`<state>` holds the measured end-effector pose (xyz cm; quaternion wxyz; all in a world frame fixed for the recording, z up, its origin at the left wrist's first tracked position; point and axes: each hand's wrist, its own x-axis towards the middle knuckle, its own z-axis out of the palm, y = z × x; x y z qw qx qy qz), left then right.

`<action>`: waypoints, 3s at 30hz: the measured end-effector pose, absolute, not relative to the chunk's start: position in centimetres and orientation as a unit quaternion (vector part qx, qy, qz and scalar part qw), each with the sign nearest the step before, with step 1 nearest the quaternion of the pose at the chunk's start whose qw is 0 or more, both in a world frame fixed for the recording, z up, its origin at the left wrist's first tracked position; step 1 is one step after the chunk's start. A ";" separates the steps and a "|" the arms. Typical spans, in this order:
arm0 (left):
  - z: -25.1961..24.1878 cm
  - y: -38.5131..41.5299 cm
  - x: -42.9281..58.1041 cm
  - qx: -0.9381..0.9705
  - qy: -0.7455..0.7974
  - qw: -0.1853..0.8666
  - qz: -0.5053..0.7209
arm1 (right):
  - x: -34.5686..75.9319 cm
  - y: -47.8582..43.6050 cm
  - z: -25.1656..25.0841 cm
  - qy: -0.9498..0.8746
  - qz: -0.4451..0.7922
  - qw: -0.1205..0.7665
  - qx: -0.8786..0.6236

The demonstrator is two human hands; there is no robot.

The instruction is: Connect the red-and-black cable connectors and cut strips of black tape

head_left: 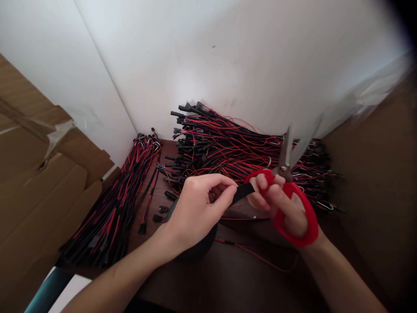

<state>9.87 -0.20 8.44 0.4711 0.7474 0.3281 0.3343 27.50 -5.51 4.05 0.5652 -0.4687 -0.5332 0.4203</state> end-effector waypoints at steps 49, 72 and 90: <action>10.3 1.4 6.1 0.655 0.364 0.501 0.432 | 26.5 -6.0 3.4 -0.600 0.501 0.376 -0.498; 10.2 1.6 6.3 0.637 0.391 0.507 0.430 | 25.8 -5.9 2.9 -0.601 0.556 0.354 -0.452; 10.4 0.8 6.4 0.663 0.361 0.508 0.415 | 24.1 -6.7 3.6 -0.551 0.597 0.391 -0.432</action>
